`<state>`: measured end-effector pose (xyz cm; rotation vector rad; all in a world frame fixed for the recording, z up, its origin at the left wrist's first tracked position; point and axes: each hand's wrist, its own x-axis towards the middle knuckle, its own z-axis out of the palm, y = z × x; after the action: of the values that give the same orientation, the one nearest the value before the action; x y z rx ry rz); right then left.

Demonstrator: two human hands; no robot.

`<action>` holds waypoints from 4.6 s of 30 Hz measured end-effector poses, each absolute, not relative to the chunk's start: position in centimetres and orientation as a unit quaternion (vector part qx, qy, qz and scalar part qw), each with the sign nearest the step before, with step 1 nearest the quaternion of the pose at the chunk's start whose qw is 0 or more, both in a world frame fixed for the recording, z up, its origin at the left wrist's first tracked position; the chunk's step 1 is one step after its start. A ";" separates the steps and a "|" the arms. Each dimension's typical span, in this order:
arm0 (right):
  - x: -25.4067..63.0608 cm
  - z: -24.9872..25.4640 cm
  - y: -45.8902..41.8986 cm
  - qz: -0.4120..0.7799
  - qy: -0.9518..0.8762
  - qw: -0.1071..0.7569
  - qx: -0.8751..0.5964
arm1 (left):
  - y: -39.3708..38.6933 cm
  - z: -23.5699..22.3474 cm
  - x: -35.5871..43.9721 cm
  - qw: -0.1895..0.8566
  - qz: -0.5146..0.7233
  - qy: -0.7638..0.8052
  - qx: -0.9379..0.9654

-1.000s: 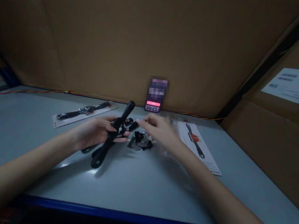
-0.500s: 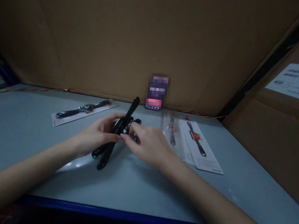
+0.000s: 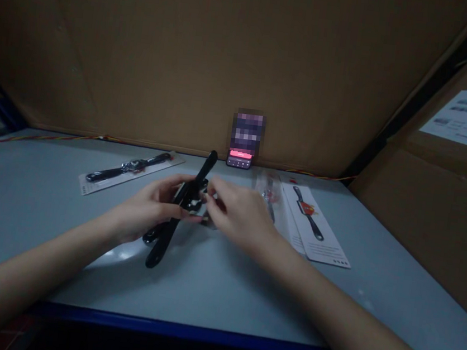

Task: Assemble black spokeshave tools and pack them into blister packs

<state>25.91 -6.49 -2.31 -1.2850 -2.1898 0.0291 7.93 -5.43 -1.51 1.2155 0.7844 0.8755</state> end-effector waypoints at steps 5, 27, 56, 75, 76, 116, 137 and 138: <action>26.0 -2.1 -6.6 0.158 -0.787 0.358 -0.476 | -5.1 -1.1 8.0 0.692 0.427 0.351 0.465; 26.1 -2.4 -6.6 0.135 -0.858 0.304 -0.391 | -4.9 -1.6 8.1 0.698 0.432 0.364 0.440; 26.2 -2.3 -6.7 0.078 -0.872 0.266 -0.404 | -5.2 -1.4 8.2 0.712 0.414 0.379 0.421; 26.6 -2.4 -6.6 0.000 -0.874 0.245 -0.419 | -4.8 -2.0 8.2 0.705 0.424 0.373 0.429; 26.6 -2.4 -6.6 -0.004 -0.873 0.243 -0.423 | -4.8 -2.0 8.2 0.705 0.426 0.372 0.428; 26.2 -2.1 -6.5 -0.058 -0.886 0.241 -0.392 | -5.0 -2.5 8.5 0.719 0.417 0.359 0.425; 25.8 -2.7 -6.4 0.081 -0.881 0.304 -0.354 | -5.1 -2.2 8.5 0.716 0.407 0.373 0.429; 25.8 -2.7 -6.4 0.086 -0.881 0.298 -0.357 | -5.1 -2.2 8.5 0.712 0.407 0.375 0.433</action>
<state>25.77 -6.41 -2.72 -0.9483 -2.3415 0.2292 8.49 -5.09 -2.18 0.9594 0.8315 0.9020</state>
